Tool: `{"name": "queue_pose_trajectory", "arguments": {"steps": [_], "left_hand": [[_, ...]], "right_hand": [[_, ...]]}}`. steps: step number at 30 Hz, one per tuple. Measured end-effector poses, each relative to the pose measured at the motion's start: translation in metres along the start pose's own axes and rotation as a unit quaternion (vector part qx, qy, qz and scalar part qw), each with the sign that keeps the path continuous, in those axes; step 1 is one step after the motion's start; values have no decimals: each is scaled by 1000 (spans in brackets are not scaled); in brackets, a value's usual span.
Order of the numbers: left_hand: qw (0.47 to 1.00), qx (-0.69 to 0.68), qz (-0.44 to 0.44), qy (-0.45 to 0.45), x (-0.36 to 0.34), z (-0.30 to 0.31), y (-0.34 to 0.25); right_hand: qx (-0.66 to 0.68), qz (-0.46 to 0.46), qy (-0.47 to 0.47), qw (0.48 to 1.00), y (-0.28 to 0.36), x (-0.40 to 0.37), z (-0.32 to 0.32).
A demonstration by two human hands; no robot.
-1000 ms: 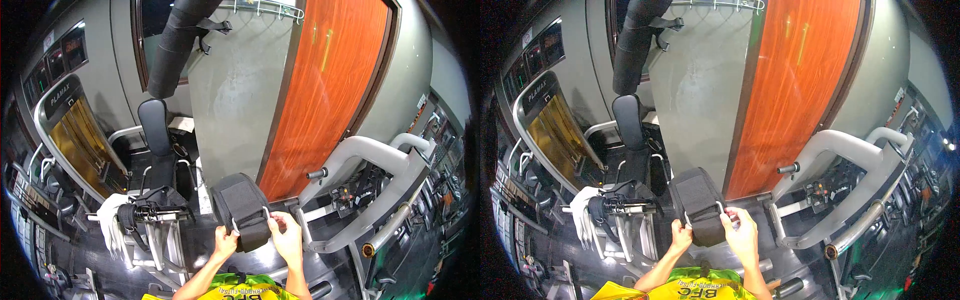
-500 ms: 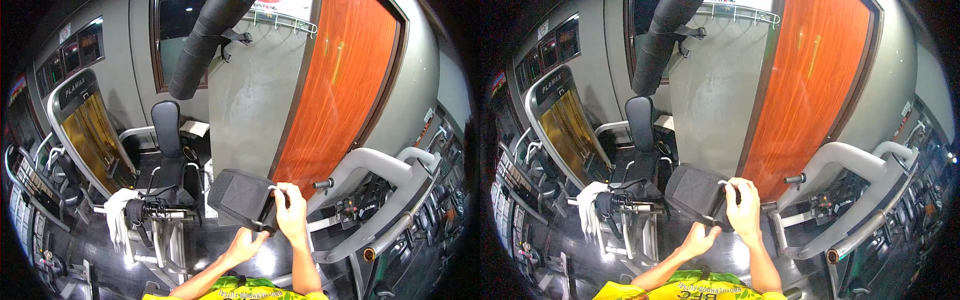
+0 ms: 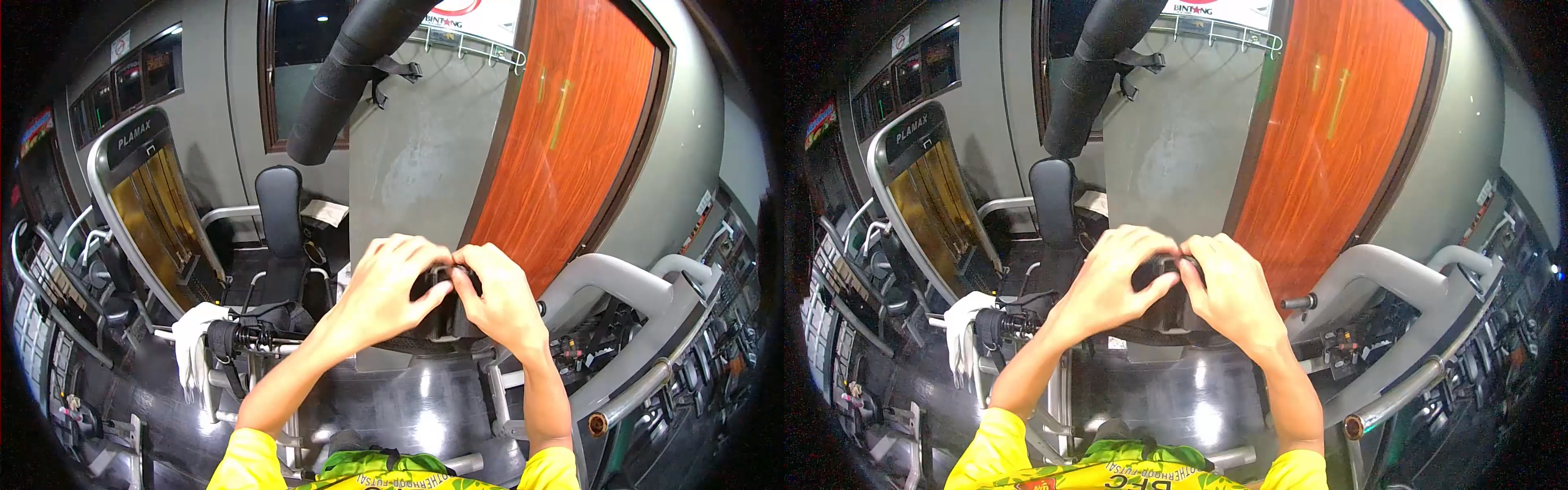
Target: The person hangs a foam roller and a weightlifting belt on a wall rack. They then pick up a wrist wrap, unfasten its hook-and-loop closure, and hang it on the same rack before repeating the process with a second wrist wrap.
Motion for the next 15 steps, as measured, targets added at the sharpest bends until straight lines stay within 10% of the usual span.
{"name": "queue_pose_trajectory", "arguments": {"steps": [7,15], "left_hand": [[996,-53,78,-3,23,-17,23],[986,-133,72,-77,50,-1,50]], "right_hand": [[-85,34,-17,996,1,24,20],[196,-9,46,980,-43,60,16]]}}
Point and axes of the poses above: each hand's wrist, its own x-axis towards the middle knuckle, its own z-axis out of the back of the hand, y = z × x, the point moved 10 cm from there along x, towards the middle knuckle, and after that the axes turned 7 degrees about x, right-handed, at the moved point
